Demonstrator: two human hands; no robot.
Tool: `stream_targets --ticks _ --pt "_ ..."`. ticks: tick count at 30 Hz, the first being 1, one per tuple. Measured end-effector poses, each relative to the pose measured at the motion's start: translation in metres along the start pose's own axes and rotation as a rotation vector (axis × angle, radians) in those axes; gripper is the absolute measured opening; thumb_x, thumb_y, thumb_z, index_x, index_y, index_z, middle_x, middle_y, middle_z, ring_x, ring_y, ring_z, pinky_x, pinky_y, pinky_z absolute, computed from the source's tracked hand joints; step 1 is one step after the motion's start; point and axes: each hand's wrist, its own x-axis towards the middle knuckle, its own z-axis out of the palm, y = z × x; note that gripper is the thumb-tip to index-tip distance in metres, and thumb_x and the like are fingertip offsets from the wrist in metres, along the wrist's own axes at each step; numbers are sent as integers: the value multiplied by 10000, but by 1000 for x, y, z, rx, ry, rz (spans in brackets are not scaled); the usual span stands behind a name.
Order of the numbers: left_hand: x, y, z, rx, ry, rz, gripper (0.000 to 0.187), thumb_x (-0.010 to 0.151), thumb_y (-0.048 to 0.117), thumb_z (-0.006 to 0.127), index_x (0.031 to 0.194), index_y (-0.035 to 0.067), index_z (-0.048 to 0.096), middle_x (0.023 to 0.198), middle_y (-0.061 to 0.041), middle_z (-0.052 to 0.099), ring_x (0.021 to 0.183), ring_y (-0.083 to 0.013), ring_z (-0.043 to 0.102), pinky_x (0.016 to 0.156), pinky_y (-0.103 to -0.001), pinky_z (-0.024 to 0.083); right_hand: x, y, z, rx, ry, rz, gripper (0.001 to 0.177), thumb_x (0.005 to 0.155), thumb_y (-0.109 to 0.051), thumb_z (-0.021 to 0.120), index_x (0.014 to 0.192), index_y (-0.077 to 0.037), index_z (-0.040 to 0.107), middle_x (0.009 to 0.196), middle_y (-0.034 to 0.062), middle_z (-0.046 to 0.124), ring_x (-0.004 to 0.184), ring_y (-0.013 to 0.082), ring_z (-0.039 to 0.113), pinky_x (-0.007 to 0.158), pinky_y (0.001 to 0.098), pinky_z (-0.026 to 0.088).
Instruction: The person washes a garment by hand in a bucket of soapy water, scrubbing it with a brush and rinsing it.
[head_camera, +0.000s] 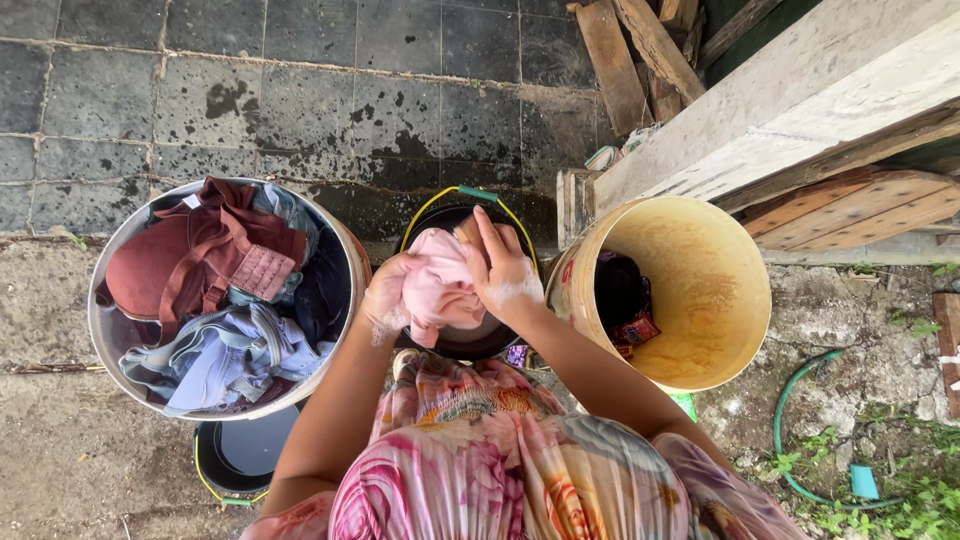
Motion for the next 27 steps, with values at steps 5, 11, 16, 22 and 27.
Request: stream_targets --ticks 5,11,16,22,27 --pt "9 -14 -10 129 110 31 609 907 143 552 1474 -59 459 1322 -269 647 1116 -369 693 925 -498 582 2 -1 -13 94 161 -251 529 1102 -402 498 1590 -226 397 1264 173 612 1032 356 715 857 446 634" --pt "21 -18 -8 -66 22 1 445 1010 215 520 1399 2 496 1223 -187 669 993 -325 711 764 -505 599 -15 -41 11 -75 27 34 609 1026 -404 509 1582 -213 355 1259 209 562 803 405 692 673 498 592" --pt "10 -23 0 -117 -178 116 557 1052 443 567 1432 35 544 1240 -206 664 1031 -368 670 857 -487 567 1 -29 4 -9 248 -191 587 1080 -411 452 1604 -171 340 1284 190 580 931 394 698 764 466 607" --pt "11 -9 5 -123 -171 197 572 1026 471 576 1443 98 455 1420 -128 586 1298 -321 594 1124 -489 486 -18 -38 17 135 247 -139 567 1065 -379 497 1569 -141 397 1252 204 587 984 390 694 825 446 594" --pt "7 -18 4 -24 -49 140 706 954 492 573 1506 67 457 1408 -127 595 1249 -305 591 1060 -441 474 4 -23 11 161 104 -3 511 1059 -331 508 1533 -154 441 1252 202 595 984 379 702 826 425 584"
